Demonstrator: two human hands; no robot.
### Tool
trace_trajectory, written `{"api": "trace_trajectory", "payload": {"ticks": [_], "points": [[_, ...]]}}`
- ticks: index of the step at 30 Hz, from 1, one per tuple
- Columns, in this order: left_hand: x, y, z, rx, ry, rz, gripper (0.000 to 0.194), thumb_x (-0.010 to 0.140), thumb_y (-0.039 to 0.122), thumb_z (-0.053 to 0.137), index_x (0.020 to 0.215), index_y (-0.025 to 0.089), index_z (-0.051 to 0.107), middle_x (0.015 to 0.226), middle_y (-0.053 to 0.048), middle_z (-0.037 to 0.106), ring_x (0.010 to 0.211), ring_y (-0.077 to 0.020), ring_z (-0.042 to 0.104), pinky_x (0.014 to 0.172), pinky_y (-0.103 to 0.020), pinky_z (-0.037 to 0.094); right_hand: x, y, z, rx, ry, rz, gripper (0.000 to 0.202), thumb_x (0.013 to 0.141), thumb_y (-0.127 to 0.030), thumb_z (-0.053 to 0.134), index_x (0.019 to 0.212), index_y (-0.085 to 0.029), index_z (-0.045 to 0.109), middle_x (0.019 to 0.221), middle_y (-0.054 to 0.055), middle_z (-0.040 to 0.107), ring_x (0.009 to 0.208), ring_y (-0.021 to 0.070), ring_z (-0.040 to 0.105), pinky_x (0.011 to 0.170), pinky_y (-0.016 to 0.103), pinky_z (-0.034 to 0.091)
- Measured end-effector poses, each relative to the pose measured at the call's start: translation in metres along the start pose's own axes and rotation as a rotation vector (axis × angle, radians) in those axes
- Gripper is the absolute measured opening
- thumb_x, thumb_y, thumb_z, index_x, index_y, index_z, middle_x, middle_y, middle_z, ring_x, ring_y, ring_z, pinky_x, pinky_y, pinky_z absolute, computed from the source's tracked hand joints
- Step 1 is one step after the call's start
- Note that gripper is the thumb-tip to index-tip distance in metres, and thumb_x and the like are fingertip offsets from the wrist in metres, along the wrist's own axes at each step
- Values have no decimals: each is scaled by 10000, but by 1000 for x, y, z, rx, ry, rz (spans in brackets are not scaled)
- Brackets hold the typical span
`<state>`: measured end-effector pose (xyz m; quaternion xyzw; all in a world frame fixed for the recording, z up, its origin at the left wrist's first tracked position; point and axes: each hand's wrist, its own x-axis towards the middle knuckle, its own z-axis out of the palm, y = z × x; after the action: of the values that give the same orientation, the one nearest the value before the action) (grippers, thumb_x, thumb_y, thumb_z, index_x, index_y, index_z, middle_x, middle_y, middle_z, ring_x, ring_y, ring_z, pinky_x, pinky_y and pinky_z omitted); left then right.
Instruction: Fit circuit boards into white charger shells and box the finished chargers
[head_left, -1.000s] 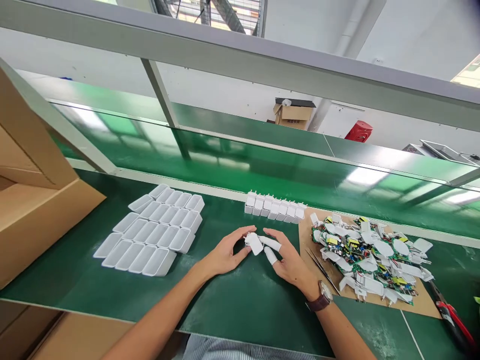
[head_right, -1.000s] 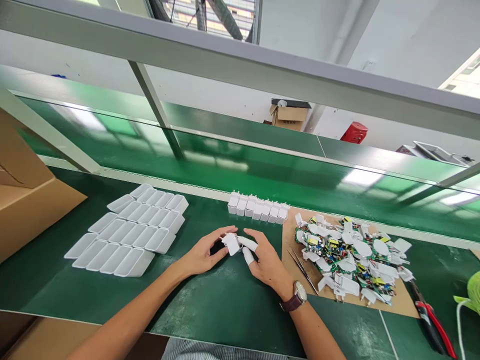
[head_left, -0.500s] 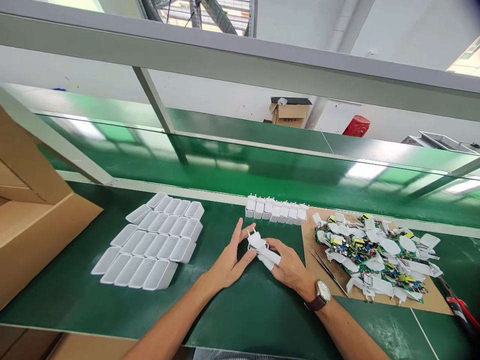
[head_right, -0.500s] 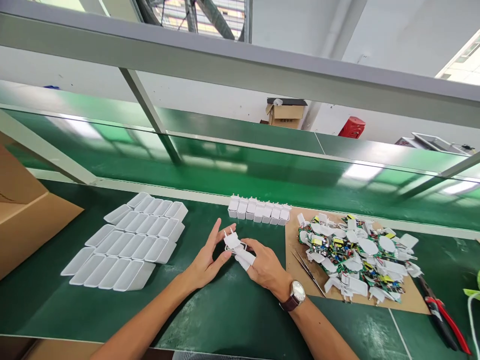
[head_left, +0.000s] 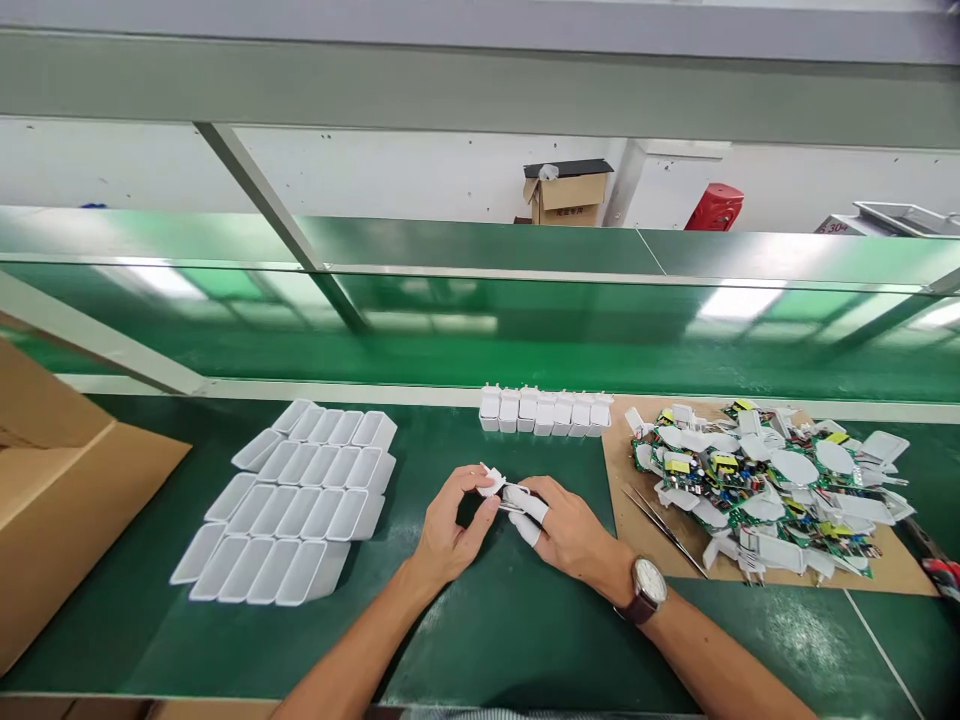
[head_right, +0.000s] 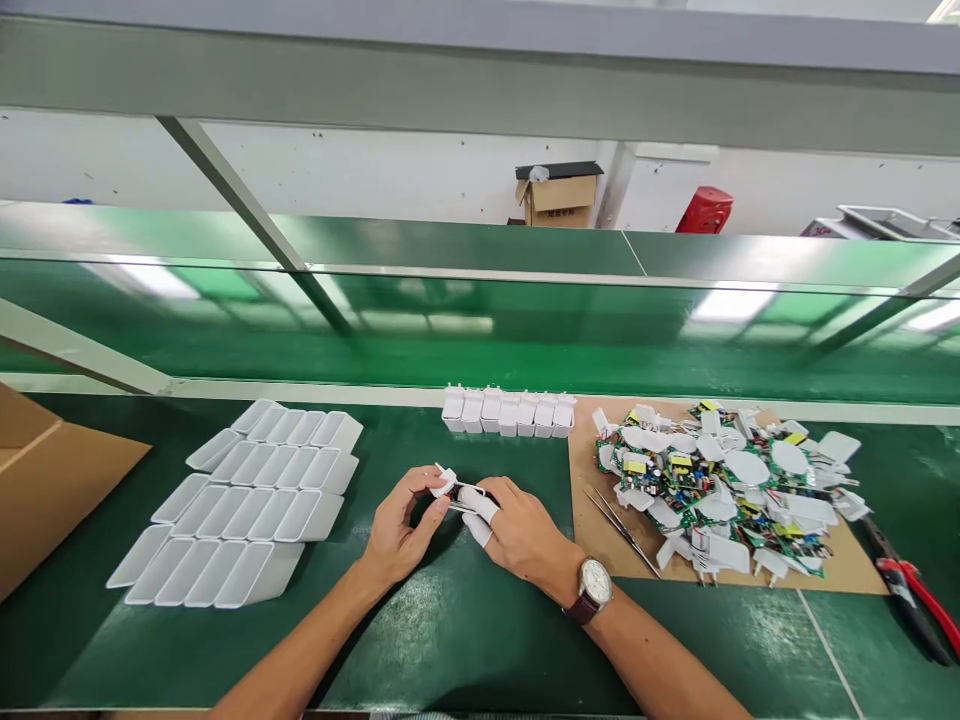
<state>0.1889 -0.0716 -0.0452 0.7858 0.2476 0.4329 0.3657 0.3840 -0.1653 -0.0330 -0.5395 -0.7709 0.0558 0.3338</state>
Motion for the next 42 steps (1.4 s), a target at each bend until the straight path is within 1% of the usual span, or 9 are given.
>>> {"api": "trace_trajectory", "payload": {"ticks": [9,19,23,25,27,28,30,33,42], "points": [[-3,-4,0,-23,6,-9,131,999,238,595,1126,219,620,1073,-92,663,984,-209,686,845,-364,592,-7,-1,6,-58,-36,-6,367,994,-147,526,1360,-172,521,1170,148,675,989,265,699,772,393,647],[-1,-4,1,-30,6,33,139,993,186,589,1127,221,602,1074,-77,656,988,-190,676,850,-337,580,-7,-3,1,32,-26,56,340,1040,-214,488,1378,-217,523,1244,123,686,1043,248,723,859,394,652],[-2,-4,0,-11,-10,31,175,993,255,608,1165,225,586,1085,-78,656,993,-204,680,874,-361,582,-5,-1,6,112,-16,78,381,1018,-233,525,1399,-220,530,1322,149,637,1104,253,702,917,409,638],[-4,-3,1,-5,-49,20,511,914,393,734,1340,221,510,1209,-122,642,1066,-258,679,914,-417,586,-2,-1,10,288,24,143,358,1015,-259,529,1369,-226,573,1325,148,632,1122,244,691,944,415,624],[-6,1,3,9,-102,3,886,813,486,827,1510,219,351,1360,-172,587,1173,-319,653,978,-481,572,3,-3,12,621,67,323,319,1014,-324,552,1308,-227,633,1256,129,677,1073,238,705,924,417,623],[-6,3,4,21,-121,2,970,799,496,837,1552,225,288,1408,-183,561,1218,-338,635,1007,-505,558,5,-4,12,824,77,445,315,1004,-368,582,1272,-222,661,1191,115,710,1021,236,719,897,418,626],[-7,8,7,58,-125,19,937,832,475,811,1565,256,269,1421,-172,558,1242,-342,622,1021,-518,546,9,-8,12,1199,70,669,351,946,-441,679,1205,-205,705,1051,93,757,920,243,734,843,429,625],[-6,11,10,115,-58,84,864,834,506,800,1524,262,341,1332,-157,609,1140,-326,658,944,-489,571,13,-14,10,1505,53,833,402,821,-459,821,1103,-182,748,936,85,776,874,262,735,821,447,611],[-7,8,15,231,43,76,796,766,656,772,1362,195,517,1086,-119,685,939,-289,671,824,-447,553,16,-21,10,1541,63,898,354,745,-442,875,948,-174,768,900,73,783,868,264,741,802,418,605]]}}
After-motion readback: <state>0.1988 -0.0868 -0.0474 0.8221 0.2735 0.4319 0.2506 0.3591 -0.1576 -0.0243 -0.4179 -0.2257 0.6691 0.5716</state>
